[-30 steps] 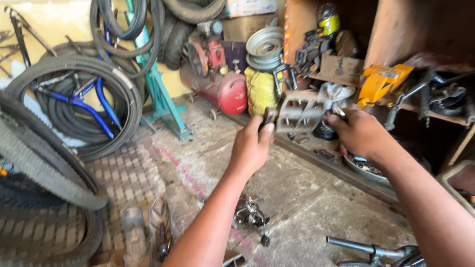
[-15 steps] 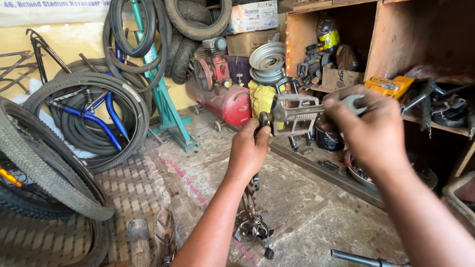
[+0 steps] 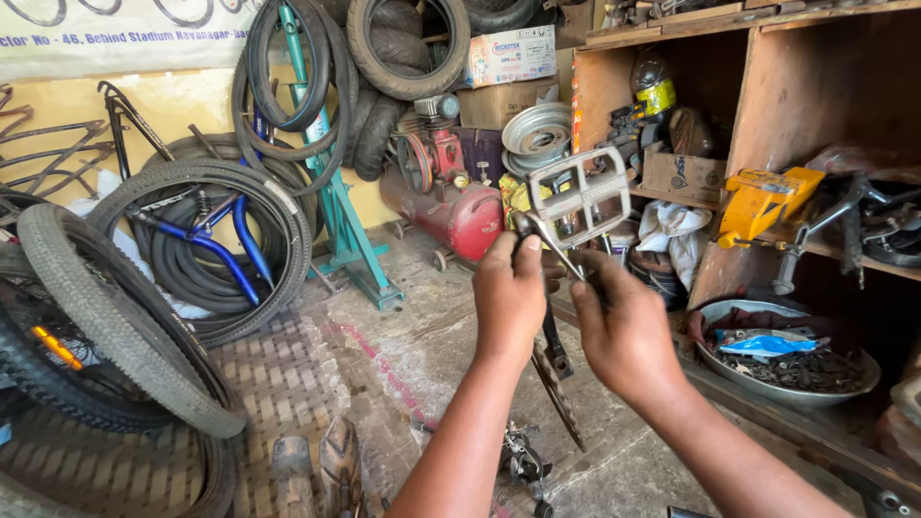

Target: The person uses a hammer and a wrench to detach a pedal from a bicycle crank arm while working on the floor of a repair shop.

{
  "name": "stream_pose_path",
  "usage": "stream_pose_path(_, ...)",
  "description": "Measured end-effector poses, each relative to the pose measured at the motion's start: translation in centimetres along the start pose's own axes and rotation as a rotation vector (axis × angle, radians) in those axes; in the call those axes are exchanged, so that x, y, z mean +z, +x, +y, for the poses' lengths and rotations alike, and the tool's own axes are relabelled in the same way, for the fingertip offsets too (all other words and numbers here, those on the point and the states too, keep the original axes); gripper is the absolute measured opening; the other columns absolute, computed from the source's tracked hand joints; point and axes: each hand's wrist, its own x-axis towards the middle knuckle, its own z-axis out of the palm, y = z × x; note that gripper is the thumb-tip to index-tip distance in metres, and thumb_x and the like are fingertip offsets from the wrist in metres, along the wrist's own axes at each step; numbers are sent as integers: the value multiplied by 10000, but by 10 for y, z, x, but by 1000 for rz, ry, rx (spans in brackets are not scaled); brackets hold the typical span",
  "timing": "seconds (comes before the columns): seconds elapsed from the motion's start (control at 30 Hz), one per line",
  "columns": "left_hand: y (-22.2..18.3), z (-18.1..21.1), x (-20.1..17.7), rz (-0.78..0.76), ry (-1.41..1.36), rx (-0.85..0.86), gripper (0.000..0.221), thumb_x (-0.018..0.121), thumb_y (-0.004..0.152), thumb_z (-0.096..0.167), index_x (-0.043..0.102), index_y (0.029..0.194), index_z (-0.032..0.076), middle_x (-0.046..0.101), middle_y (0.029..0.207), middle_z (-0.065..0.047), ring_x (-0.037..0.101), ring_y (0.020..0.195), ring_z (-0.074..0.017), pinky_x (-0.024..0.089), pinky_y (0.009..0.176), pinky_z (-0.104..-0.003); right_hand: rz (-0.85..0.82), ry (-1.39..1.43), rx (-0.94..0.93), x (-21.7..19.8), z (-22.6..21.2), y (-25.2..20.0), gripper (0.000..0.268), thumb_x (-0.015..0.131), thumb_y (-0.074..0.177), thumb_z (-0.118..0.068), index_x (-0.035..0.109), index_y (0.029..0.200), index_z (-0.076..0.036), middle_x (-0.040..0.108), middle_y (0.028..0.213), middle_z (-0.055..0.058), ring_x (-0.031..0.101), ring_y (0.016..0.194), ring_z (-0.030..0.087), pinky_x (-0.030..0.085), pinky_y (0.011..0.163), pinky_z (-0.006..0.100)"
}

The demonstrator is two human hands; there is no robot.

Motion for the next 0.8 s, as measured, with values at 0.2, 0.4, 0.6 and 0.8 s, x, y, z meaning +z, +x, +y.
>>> stream_pose_path(0.2,-8,9,8,79,336,203,225,595,992,226,640,938,13,698,811,-210,688,776,-415,506,672,-479,-106,162,287,15,20,-3,376,503,1022,-221,569,1303,20,719,1000,165,694,921,222,520,829,334)
stream_pose_path(0.4,-12,0,18,52,333,250,219,602,979,222,664,964,12,707,842,-215,694,795,-421,523,687,-483,-220,442,525,32,59,-15,475,432,1117,-350,679,1145,54,610,886,130,519,800,176,467,725,342)
stream_pose_path(0.6,-23,-17,33,-136,286,113,410,630,946,391,674,1137,32,744,942,-233,733,920,-381,559,775,-452,-60,377,534,28,77,-16,452,423,1070,-366,660,1023,16,702,865,66,593,782,105,512,719,298)
stream_pose_path(0.8,-68,-38,63,-48,239,183,682,661,927,469,537,1343,-57,574,1288,-282,588,1215,-418,465,1031,-495,71,455,635,-1,100,4,525,370,1078,-462,662,985,-35,675,826,26,571,732,103,504,664,296)
